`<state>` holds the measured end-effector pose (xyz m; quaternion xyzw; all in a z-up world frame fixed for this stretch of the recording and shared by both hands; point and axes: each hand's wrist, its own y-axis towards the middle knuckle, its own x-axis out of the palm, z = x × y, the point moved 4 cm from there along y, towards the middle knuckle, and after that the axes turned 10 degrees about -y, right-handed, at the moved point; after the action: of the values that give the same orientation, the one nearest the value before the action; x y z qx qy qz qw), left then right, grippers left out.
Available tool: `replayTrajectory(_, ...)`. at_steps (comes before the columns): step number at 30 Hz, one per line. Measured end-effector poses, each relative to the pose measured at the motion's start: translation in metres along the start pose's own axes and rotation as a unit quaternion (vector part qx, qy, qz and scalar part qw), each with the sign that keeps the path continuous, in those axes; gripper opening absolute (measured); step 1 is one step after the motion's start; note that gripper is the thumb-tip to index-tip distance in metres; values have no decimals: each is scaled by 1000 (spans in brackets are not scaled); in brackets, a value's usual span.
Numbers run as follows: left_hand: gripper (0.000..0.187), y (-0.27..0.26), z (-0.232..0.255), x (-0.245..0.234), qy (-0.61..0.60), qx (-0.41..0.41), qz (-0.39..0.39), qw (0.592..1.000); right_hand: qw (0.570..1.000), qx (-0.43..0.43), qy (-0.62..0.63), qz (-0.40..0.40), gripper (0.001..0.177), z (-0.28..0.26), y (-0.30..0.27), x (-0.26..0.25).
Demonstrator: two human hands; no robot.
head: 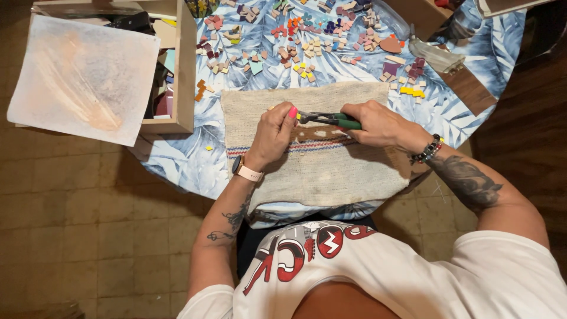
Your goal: Using mosaic nippers to cut and shape small tile pieces over a cloth
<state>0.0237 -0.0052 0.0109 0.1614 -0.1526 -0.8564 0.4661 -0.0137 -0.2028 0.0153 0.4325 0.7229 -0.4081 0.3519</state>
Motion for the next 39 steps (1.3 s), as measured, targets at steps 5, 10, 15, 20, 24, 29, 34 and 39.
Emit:
replayTrajectory(5,28,-1,-6,0,15,6,-5,1000,1000,0,-21,0,18,-2,-2,-2)
replayTrajectory(10,26,-1,-5,1,18,17,-4,1000,1000,-6,-21,2,20,3,-2,3)
replayTrajectory(15,21,-1,3,-1,36,35,4,999,999,-21,-30,-2,23,8,2,8)
replayTrajectory(20,22,-2,-1,-2,5,47,4,999,999,2,-35,-14,28,-3,-1,3)
replayTrajectory(24,21,-3,-3,-2,4,50,3,999,999,14,-33,-22,28,-3,-2,3)
replayTrajectory(29,20,-2,1,-1,14,39,-4,999,999,20,-28,-19,28,1,-2,1)
replayTrajectory(34,27,0,6,0,6,22,-18,1000,1000,17,-18,-15,24,2,-4,0)
replayTrajectory(39,29,1,8,2,1,16,-25,1000,1000,10,-15,-13,23,-1,-6,-1)
